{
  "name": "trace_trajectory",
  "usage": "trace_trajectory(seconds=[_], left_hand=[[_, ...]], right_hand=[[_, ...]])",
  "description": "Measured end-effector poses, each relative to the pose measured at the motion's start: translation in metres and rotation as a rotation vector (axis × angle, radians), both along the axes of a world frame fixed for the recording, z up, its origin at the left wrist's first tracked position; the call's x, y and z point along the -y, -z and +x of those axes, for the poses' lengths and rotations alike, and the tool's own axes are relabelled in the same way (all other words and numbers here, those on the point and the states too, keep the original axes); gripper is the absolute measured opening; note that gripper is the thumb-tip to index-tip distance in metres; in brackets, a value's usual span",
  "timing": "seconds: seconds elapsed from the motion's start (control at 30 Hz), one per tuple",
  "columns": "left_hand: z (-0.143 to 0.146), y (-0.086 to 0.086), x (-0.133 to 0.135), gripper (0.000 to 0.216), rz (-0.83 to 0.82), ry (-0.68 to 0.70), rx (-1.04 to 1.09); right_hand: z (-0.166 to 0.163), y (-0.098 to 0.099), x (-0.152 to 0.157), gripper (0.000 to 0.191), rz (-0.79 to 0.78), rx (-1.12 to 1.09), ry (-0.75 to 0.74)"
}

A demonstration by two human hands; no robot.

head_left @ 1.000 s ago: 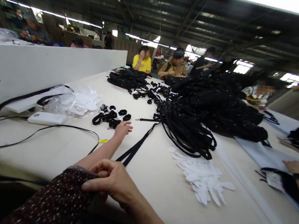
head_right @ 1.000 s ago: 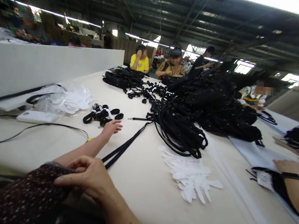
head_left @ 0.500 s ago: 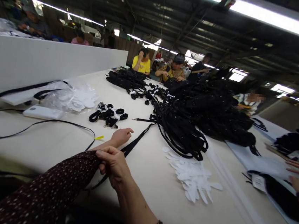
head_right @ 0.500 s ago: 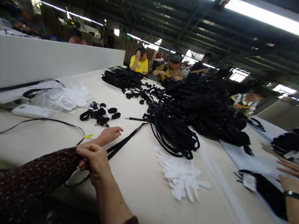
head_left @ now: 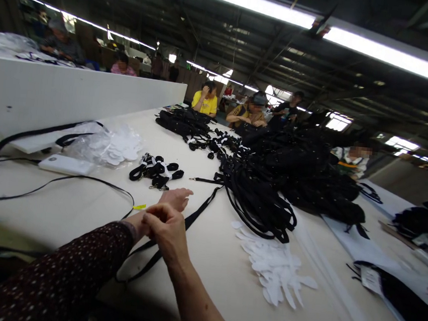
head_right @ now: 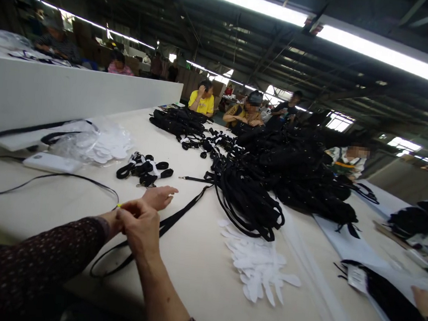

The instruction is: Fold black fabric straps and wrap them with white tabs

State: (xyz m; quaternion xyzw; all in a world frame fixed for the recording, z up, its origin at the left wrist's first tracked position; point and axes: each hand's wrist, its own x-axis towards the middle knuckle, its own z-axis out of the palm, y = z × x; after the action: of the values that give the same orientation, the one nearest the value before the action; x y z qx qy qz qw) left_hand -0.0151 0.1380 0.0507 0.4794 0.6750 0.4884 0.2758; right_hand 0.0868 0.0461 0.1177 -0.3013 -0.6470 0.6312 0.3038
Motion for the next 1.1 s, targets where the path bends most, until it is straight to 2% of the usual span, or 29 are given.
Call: trace_trajectory(seconds=[0.13, 0.27, 0.47, 0.6, 0.73, 0.83, 1.0, 1.1], left_hand=[[-0.031, -0.020, -0.017, 0.027, 0.046, -0.142, 0.402], [-0.051, -0.043, -0.019, 0.030, 0.136, -0.255, 0.796], [-0.062, -0.078, -0.009, 0.017, 0.289, -0.212, 1.149], [-0.057, -0.089, -0.006, 0.016, 0.312, -0.158, 1.268], [-0.049, -0.087, -0.004, 0.017, 0.287, -0.128, 1.299], [-0.042, -0.079, -0.001, 0.017, 0.263, -0.127, 1.299], [-0.017, -0.054, 0.016, 0.017, 0.175, -0.081, 1.287], [-0.006, -0.043, 0.037, 0.019, 0.078, -0.013, 1.233]], right_hand=[[0.018, 0.011, 0.021, 0.010, 0.122, 0.171, -0.095], [0.020, 0.016, 0.037, 0.005, 0.184, 0.217, -0.178], [0.023, 0.019, 0.055, 0.017, 0.207, 0.217, -0.244], [0.021, 0.033, 0.066, 0.021, 0.237, 0.207, -0.218], [0.017, 0.052, 0.071, 0.016, 0.310, 0.219, -0.144], [0.017, 0.060, 0.062, 0.012, 0.368, 0.246, -0.052], [0.024, 0.053, 0.026, 0.013, 0.396, 0.245, 0.166], [0.037, 0.046, 0.008, 0.011, 0.392, 0.242, 0.149]])
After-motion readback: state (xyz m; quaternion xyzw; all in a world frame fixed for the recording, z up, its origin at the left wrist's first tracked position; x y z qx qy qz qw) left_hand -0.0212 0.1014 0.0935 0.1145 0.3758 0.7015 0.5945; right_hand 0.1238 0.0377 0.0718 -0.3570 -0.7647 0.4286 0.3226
